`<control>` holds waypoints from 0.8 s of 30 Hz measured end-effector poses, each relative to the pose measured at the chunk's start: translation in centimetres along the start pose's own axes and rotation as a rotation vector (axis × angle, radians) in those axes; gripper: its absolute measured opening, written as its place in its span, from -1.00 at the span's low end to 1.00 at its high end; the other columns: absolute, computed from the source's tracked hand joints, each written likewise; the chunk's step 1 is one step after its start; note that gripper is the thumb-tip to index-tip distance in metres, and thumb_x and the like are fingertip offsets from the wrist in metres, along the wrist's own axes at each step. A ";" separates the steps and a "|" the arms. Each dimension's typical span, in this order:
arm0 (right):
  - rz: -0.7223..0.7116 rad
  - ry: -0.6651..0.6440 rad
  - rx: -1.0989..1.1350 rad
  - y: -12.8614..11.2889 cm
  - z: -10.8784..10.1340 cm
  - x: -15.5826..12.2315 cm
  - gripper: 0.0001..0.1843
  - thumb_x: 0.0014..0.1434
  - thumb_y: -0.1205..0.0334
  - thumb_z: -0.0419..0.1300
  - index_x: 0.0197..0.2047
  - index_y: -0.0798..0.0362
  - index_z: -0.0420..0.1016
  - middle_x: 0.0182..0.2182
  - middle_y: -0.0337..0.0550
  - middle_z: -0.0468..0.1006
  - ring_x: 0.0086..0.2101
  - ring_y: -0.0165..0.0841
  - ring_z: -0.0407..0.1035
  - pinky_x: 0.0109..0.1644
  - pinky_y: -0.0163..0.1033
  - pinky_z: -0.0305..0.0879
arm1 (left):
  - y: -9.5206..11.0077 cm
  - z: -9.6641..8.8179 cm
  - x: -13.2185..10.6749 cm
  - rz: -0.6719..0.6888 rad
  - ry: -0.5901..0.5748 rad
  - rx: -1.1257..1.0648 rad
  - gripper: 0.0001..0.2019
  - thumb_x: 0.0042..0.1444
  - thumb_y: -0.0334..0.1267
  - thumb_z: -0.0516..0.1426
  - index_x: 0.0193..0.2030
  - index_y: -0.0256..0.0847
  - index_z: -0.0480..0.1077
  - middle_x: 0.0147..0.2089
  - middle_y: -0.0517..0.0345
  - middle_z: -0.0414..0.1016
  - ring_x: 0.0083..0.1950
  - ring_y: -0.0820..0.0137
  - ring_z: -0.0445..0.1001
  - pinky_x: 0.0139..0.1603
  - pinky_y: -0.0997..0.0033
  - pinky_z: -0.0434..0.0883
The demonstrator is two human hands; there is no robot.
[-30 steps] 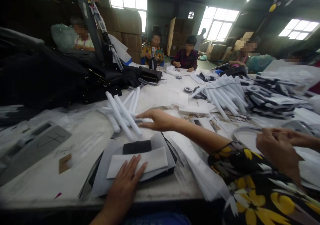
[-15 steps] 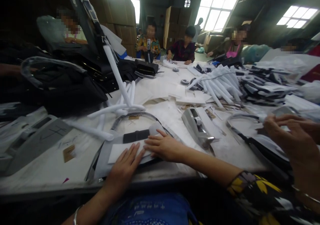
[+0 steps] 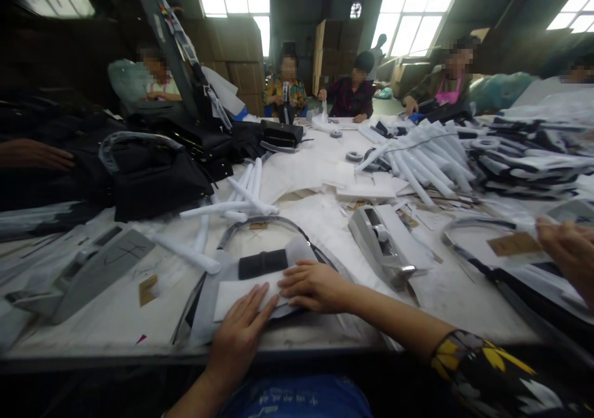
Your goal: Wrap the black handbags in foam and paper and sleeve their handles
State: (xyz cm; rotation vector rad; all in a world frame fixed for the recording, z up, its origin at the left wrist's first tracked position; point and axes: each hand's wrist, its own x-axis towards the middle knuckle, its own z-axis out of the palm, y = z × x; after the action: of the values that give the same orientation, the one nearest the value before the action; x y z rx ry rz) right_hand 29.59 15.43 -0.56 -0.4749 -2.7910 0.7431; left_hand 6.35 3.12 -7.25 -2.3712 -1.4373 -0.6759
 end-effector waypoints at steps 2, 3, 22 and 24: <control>0.107 0.073 0.064 -0.1 -2.1 2.3 -0.73 0.38 0.10 0.12 -0.01 -0.08 0.62 -0.03 -0.19 0.64 0.04 -0.28 0.48 0.22 -0.18 0.28 | 0.0 0.0 0.0 -0.017 0.010 -0.004 -0.44 0.26 -0.60 -0.07 0.32 -0.09 0.31 0.35 0.01 0.34 0.33 0.18 0.34 0.18 0.11 0.47; 0.179 0.145 0.053 0.2 -3.1 3.9 -0.72 0.39 0.10 0.11 -0.04 -0.06 0.63 -0.08 -0.19 0.66 -0.03 -0.30 0.52 0.15 -0.23 0.34 | 0.0 0.1 0.0 -0.025 0.016 -0.006 -0.43 0.25 -0.60 -0.07 0.32 -0.08 0.32 0.35 0.01 0.34 0.33 0.18 0.35 0.17 0.12 0.48; 0.282 -0.017 -0.198 -4.5 -0.3 25.8 -0.50 0.18 0.25 0.30 0.18 0.14 0.41 -0.06 0.14 0.61 -0.08 -0.04 0.52 -0.09 -0.10 0.43 | 0.1 1.0 -0.2 -0.030 0.055 -0.026 -0.41 0.18 -0.59 -0.03 0.32 -0.15 0.31 0.35 -0.05 0.33 0.35 0.16 0.31 0.20 0.10 0.44; 0.279 0.029 -0.172 -3.9 -3.4 22.2 -0.59 0.24 0.28 0.23 0.16 0.08 0.44 -0.01 0.03 0.60 -0.01 -0.10 0.48 0.03 -0.13 0.37 | 0.1 0.3 0.2 -0.035 -0.026 -0.042 -0.42 0.18 -0.58 -0.03 0.31 -0.14 0.31 0.37 -0.04 0.30 0.35 0.14 0.32 0.28 -0.03 0.35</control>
State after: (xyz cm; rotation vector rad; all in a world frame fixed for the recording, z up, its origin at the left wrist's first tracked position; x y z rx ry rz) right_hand 9.01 21.79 7.06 -0.9131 -2.8056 0.5430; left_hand 6.60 3.36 -7.44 -2.4006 -1.4930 -0.6932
